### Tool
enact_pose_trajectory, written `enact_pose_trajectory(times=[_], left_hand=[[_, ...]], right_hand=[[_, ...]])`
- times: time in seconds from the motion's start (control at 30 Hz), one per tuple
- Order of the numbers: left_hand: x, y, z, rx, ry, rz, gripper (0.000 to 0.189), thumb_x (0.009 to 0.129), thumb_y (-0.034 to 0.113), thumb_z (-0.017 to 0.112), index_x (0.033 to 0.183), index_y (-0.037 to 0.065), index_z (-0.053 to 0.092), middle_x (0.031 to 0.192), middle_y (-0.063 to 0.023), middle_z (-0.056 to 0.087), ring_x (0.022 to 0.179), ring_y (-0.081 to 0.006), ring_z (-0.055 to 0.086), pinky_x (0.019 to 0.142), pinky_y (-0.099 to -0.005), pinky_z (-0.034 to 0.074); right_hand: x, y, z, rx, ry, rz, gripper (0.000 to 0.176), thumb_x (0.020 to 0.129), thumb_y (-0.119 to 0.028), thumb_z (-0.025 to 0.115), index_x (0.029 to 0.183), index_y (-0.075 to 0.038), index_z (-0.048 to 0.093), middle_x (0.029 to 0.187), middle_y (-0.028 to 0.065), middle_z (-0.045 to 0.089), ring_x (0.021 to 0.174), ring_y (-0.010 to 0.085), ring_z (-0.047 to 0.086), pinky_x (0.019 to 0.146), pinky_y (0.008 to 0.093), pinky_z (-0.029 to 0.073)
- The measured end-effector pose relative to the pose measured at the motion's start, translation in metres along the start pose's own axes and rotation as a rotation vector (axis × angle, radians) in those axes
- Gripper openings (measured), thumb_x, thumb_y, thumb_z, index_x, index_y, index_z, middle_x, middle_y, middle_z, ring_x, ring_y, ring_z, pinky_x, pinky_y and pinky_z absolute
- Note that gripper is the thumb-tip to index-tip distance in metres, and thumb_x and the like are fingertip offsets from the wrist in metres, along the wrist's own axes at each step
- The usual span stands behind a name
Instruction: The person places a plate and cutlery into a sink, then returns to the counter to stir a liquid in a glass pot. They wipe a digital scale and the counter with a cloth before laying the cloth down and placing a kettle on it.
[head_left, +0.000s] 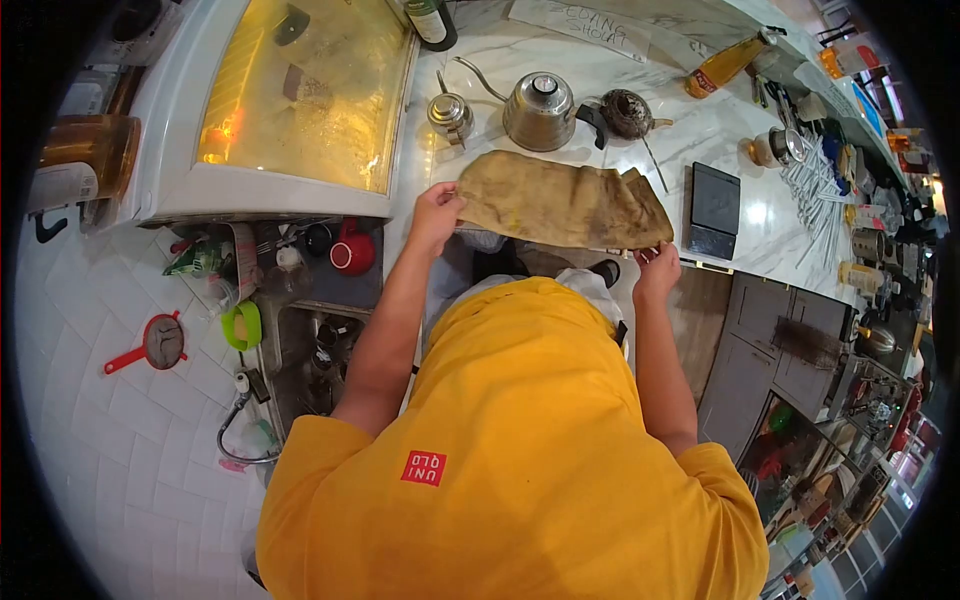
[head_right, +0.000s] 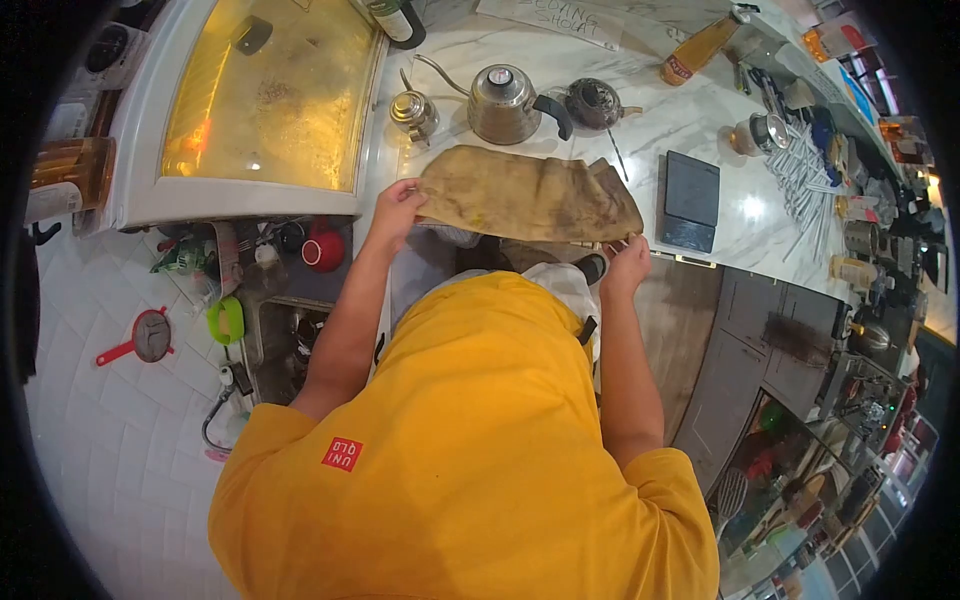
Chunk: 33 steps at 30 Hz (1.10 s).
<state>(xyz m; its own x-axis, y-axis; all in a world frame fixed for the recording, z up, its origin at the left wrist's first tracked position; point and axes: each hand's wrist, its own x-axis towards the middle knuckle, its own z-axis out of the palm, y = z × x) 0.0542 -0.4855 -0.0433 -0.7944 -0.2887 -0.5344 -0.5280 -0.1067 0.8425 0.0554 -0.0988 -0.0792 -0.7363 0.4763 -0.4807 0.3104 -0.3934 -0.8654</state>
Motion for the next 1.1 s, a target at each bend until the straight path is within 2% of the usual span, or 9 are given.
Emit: enact_pose_trajectory(times=[0.07, 0.17, 0.27, 0.37, 0.47, 0.57, 0.67, 0.87, 1.1], left_hand=[[-0.001, 0.0, -0.017, 0.016, 0.016, 0.011, 0.032, 0.092, 0.007, 0.067, 0.124, 0.002, 0.063, 0.096, -0.0057, 0.069, 0.082, -0.0134, 0.066, 0.065, -0.0277, 0.053], [0.005, -0.025, -0.028, 0.184, 0.017, 0.018, 0.035, 0.091, 0.012, 0.069, 0.124, 0.004, 0.063, 0.093, -0.0079, 0.069, 0.079, -0.0192, 0.067, 0.066, -0.0332, 0.054], [-0.008, -0.017, -0.019, 0.757, 0.199, 0.243, 0.039, 0.087, 0.014, 0.072, 0.124, 0.007, 0.064, 0.099, -0.0123, 0.069, 0.087, -0.0298, 0.067, 0.076, -0.0414, 0.054], [-0.014, -0.002, 0.006, 0.935, 0.358, 0.666, 0.042, 0.083, 0.016, 0.074, 0.124, 0.01, 0.065, 0.108, -0.016, 0.066, 0.1, -0.0377, 0.062, 0.089, -0.0461, 0.051], [0.0, 0.016, 0.044, 0.907, 0.095, 0.802, 0.042, 0.083, 0.016, 0.074, 0.123, 0.011, 0.066, 0.116, -0.0143, 0.063, 0.111, -0.0358, 0.057, 0.093, -0.0455, 0.05], [0.021, 0.026, 0.078, 0.947, -0.148, 0.921, 0.041, 0.084, 0.016, 0.073, 0.125, 0.01, 0.065, 0.117, -0.0133, 0.063, 0.11, -0.0351, 0.058, 0.094, -0.0461, 0.05], [0.039, 0.025, 0.107, 0.967, -0.255, 1.004, 0.043, 0.085, 0.014, 0.073, 0.126, 0.009, 0.065, 0.12, -0.0126, 0.062, 0.113, -0.0348, 0.057, 0.097, -0.0461, 0.05], [0.047, 0.035, 0.134, 1.116, -0.329, 0.908, 0.045, 0.086, 0.019, 0.073, 0.129, 0.008, 0.064, 0.12, -0.0147, 0.064, 0.114, -0.0353, 0.057, 0.097, -0.0449, 0.048], [0.073, 0.027, 0.146, 1.12, -0.424, 0.753, 0.034, 0.081, 0.031, 0.079, 0.097, 0.002, 0.075, 0.088, -0.0167, 0.069, 0.09, -0.0355, 0.064, 0.081, -0.0447, 0.051]], right_hand=[[0.004, 0.006, -0.005, -0.016, 0.009, 0.059, 0.017, 0.101, -0.02, 0.05, 0.104, -0.006, 0.06, 0.095, 0.0065, 0.064, 0.082, 0.0187, 0.064, 0.069, 0.0343, 0.054], [0.005, 0.013, -0.01, -0.124, -0.013, 0.11, 0.019, 0.102, -0.023, 0.051, 0.105, -0.006, 0.06, 0.094, 0.0066, 0.064, 0.08, 0.0188, 0.064, 0.069, 0.0353, 0.053], [0.003, 0.016, -0.015, -0.177, -0.048, 0.15, 0.022, 0.102, -0.027, 0.052, 0.107, -0.007, 0.058, 0.092, 0.0069, 0.064, 0.077, 0.0189, 0.064, 0.069, 0.0359, 0.053], [-0.011, 0.019, -0.017, -0.212, 0.007, 0.221, 0.027, 0.102, -0.033, 0.053, 0.11, -0.008, 0.056, 0.092, 0.007, 0.064, 0.078, 0.0191, 0.065, 0.069, 0.0373, 0.053], [-0.021, 0.025, -0.013, -0.225, -0.029, 0.292, 0.034, 0.101, -0.04, 0.056, 0.112, -0.008, 0.055, 0.094, 0.008, 0.065, 0.08, 0.0199, 0.067, 0.068, 0.036, 0.053], [-0.026, 0.026, -0.009, -0.273, -0.151, 0.342, 0.039, 0.099, -0.044, 0.06, 0.114, -0.008, 0.056, 0.099, 0.0097, 0.067, 0.086, 0.0203, 0.067, 0.071, 0.0357, 0.053], [-0.028, 0.028, -0.005, -0.319, -0.25, 0.442, 0.041, 0.096, -0.045, 0.064, 0.111, -0.007, 0.058, 0.104, 0.0102, 0.069, 0.09, 0.0196, 0.067, 0.076, 0.0359, 0.053], [-0.041, 0.039, 0.016, -0.385, -0.526, 0.498, 0.039, 0.092, -0.039, 0.073, 0.109, -0.005, 0.065, 0.107, 0.0059, 0.069, 0.091, 0.0168, 0.066, 0.079, 0.0351, 0.052], [-0.061, 0.058, 0.04, -0.275, -0.533, 0.624, 0.024, 0.096, -0.03, 0.072, 0.108, -0.011, 0.063, 0.105, 0.0021, 0.068, 0.097, 0.0164, 0.065, 0.084, 0.0367, 0.051]])
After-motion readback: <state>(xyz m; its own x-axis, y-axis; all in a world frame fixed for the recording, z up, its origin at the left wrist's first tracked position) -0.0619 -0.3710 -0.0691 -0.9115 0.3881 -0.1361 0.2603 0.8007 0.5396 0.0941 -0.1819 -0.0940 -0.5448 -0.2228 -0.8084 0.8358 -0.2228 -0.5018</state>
